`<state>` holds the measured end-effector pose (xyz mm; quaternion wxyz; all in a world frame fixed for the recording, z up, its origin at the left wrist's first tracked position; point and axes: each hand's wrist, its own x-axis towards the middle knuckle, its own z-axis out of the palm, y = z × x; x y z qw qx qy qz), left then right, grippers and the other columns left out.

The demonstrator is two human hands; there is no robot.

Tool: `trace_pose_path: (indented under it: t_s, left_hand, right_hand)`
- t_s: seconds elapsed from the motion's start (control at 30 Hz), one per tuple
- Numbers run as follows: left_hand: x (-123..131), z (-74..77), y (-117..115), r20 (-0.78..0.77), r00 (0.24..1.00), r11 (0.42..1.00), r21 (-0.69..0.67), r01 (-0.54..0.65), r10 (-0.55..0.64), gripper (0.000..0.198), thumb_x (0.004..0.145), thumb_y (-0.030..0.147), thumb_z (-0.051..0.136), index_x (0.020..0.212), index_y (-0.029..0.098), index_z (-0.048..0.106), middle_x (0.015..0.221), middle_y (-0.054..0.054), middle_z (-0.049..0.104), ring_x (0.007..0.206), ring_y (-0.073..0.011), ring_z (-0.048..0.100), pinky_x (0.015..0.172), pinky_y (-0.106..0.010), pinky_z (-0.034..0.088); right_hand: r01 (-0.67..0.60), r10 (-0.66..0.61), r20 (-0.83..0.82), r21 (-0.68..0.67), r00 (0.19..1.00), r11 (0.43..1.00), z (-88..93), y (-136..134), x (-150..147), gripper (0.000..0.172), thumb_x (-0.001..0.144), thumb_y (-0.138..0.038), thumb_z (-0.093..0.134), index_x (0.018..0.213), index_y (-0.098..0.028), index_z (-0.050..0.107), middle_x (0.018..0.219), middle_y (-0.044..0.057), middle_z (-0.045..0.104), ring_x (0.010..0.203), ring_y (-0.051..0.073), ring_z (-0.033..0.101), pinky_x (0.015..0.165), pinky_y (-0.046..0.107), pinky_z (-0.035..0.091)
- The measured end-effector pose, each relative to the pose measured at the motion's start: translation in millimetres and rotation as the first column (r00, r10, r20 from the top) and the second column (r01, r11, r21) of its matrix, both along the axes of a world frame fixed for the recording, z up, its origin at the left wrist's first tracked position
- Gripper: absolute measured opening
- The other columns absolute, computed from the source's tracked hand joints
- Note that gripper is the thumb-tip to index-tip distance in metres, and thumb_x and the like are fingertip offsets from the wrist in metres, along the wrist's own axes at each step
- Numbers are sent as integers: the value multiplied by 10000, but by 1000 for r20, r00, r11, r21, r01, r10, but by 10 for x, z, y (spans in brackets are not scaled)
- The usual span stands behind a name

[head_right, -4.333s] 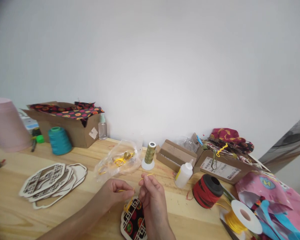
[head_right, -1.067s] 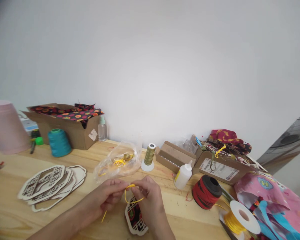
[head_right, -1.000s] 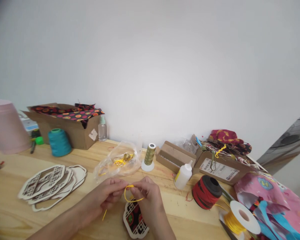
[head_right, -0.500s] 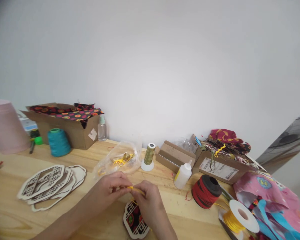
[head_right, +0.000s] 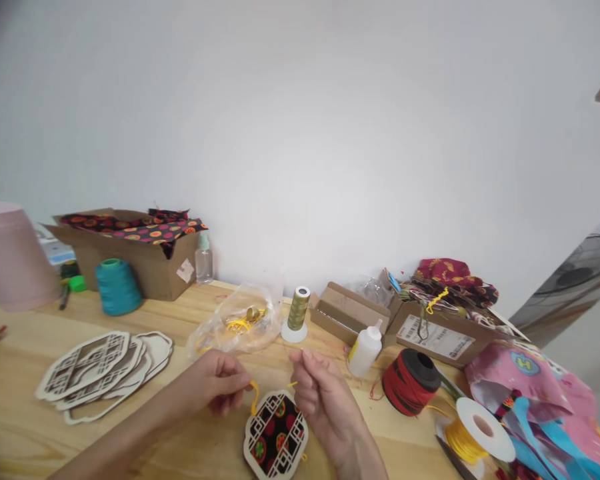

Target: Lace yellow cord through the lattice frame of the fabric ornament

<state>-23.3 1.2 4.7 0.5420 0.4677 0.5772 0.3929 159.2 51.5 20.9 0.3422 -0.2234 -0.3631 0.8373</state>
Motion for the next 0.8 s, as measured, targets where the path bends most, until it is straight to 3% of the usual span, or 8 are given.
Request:
trace_pose_path:
  t_s: [0.13, 0.23, 0.33, 0.43, 0.5, 0.57, 0.67, 0.8]
  left_hand:
    - [24, 43, -21, 119, 991, 996, -59, 66, -58, 309, 617, 401, 569, 522, 109, 601, 473, -20, 596, 364, -78, 477, 368, -170, 311]
    - [38, 46, -24, 109, 990, 994, -50, 95, -89, 318, 631, 411, 551, 528, 114, 598, 482, -20, 593, 381, -85, 481, 399, -185, 339]
    - [24, 17, -21, -70, 996, 997, 44, 62, -59, 331, 651, 408, 523, 481, 129, 575, 421, 11, 537, 376, -89, 446, 412, -196, 333]
    - [-26, -13, -4, -288, 953, 973, 228, -25, 92, 344, 669, 383, 508, 422, 145, 539, 395, 32, 495, 396, -92, 422, 425, -195, 305]
    - [-60, -9, 12, -290, 945, 962, 264, -72, 150, 323, 675, 382, 505, 454, 149, 545, 419, 32, 513, 420, -100, 441, 435, -196, 310]
    - [-78, 22, 21, -179, 973, 977, 184, -109, 142, 290, 669, 390, 517, 518, 145, 554, 480, 18, 558, 467, -117, 490, 452, -201, 343]
    - [-76, 97, 0, 175, 979, 994, 7, -110, 108, 241, 673, 369, 546, 610, 136, 552, 638, -20, 623, 615, -154, 574, 559, -243, 414]
    - [-79, 166, -57, 645, 763, 998, -70, 10, 37, 154, 746, 293, 504, 723, 146, 540, 764, -57, 650, 791, -212, 600, 726, -352, 413]
  right_hand:
    - [-5, -2, -87, -76, 996, 997, -22, 20, -22, 146, 690, -254, 583, 757, -125, 593, 448, -93, 269, 354, 6, 174, 314, 102, 164]
    - [-41, 28, -119, -110, 992, 993, -40, 13, -41, 147, 694, -224, 547, 796, -130, 595, 422, -92, 299, 341, 13, 180, 301, 106, 174]
    - [-70, 63, -107, -70, 992, 995, -43, -26, -59, 169, 690, -196, 536, 840, -139, 589, 389, -92, 319, 335, 24, 189, 294, 113, 179]
    - [-93, 93, -50, -1, 994, 996, -43, -65, -80, 183, 704, -218, 539, 865, -141, 581, 388, -81, 361, 337, 30, 221, 302, 125, 195]
    - [-96, 96, -8, 29, 995, 995, -49, -74, -92, 195, 720, -262, 539, 871, -144, 576, 419, -69, 401, 341, 28, 239, 313, 134, 211]
    - [-80, 79, 14, 42, 997, 996, -60, -70, -102, 205, 726, -289, 541, 867, -143, 574, 455, -59, 433, 347, 24, 248, 324, 140, 224]
    - [-44, 44, 6, 41, 999, 998, -84, -51, -110, 187, 729, -275, 547, 853, -139, 576, 477, -54, 450, 362, 22, 261, 341, 139, 237]
    - [3, -3, 4, 26, 1000, 1000, -106, -26, -113, 178, 719, -276, 561, 833, -141, 585, 491, -53, 452, 374, 22, 284, 364, 140, 257]
